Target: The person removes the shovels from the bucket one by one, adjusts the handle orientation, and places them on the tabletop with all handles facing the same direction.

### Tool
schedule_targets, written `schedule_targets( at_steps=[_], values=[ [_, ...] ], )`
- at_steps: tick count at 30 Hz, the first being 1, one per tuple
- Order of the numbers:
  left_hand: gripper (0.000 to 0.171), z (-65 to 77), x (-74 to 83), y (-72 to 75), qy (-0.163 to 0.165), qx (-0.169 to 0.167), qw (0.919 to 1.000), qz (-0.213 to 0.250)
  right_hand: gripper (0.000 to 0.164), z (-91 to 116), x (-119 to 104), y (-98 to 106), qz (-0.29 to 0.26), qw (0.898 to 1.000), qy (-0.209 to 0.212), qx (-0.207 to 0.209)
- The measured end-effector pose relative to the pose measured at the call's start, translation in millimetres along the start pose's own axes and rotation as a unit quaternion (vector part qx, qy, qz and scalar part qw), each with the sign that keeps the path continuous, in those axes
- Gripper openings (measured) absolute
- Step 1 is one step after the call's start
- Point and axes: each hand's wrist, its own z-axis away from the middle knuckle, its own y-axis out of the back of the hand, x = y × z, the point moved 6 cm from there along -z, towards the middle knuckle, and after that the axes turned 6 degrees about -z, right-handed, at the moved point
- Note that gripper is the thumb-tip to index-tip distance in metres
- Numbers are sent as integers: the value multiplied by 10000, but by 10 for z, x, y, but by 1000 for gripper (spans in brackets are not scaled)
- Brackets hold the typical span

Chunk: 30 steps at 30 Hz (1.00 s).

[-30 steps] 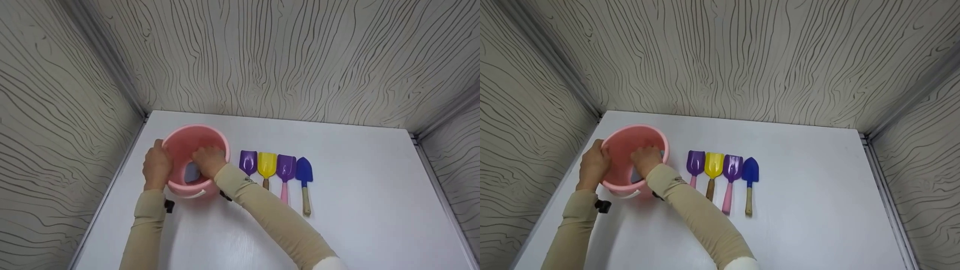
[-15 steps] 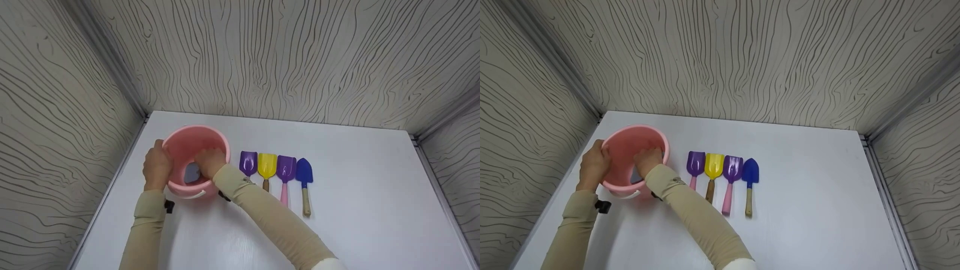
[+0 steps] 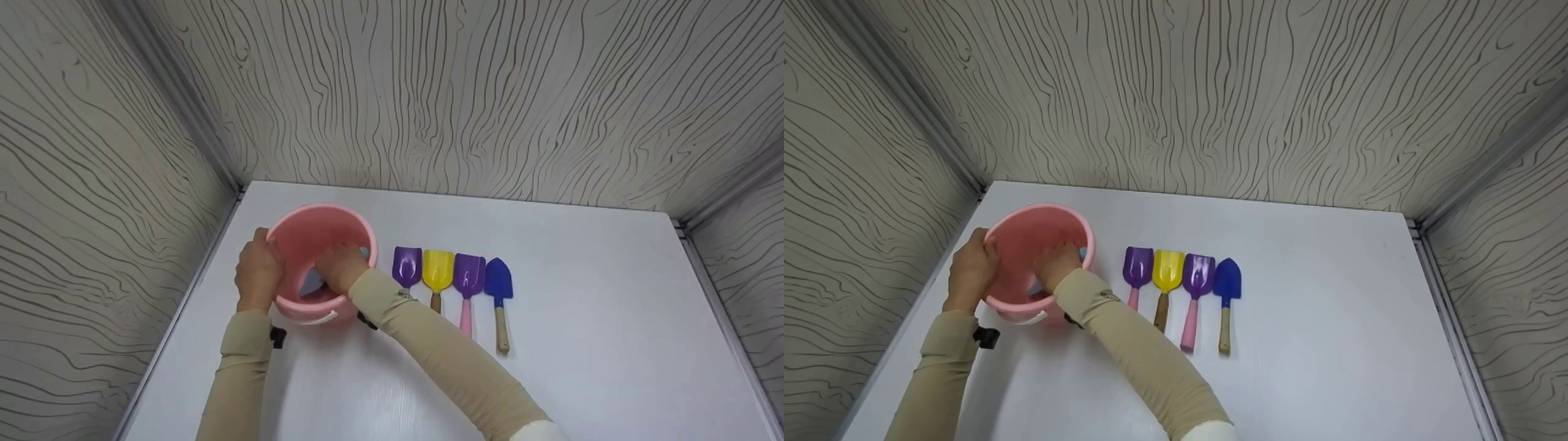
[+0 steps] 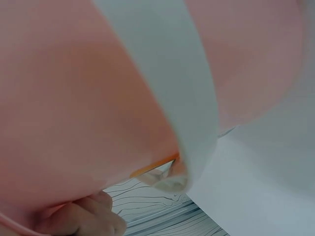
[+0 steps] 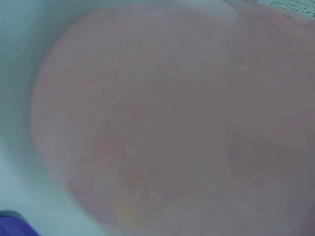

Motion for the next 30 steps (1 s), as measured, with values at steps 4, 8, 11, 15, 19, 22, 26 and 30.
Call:
schedule_targets(
  at_steps=[4, 8, 11, 15, 19, 22, 26, 30],
  values=[
    [40, -1, -20, -21, 71, -69, 10000, 2, 14, -11, -31, -43, 369, 9989, 214, -176],
    [40, 2, -26, -24, 111, -79, 9999, 5, 17, -23, -49, -51, 641, 9972, 307, -239],
    [39, 2, -19, -17, 138, -42, 9999, -29, 18, -23, -55, -46, 892, 9950, 337, -306],
    [39, 3, 1, -5, 159, 10, 9998, -81, 18, -19, -51, -38, 1199, 9916, 392, -292],
    [40, 3, 25, 12, 187, -24, 9998, -54, 15, -38, -33, -11, 1124, 9926, 417, -191],
    [40, 4, 27, 24, 221, -56, 9997, -52, 14, -51, -27, 8, 1005, 9939, 444, -111],
    [39, 1, 18, 21, 241, -99, 9997, -33, 13, -51, -22, 27, 893, 9950, 429, -114],
    [39, 3, 0, 4, 237, -116, 9996, 44, 13, -33, -11, 42, 819, 9957, 381, -223]
  ],
)
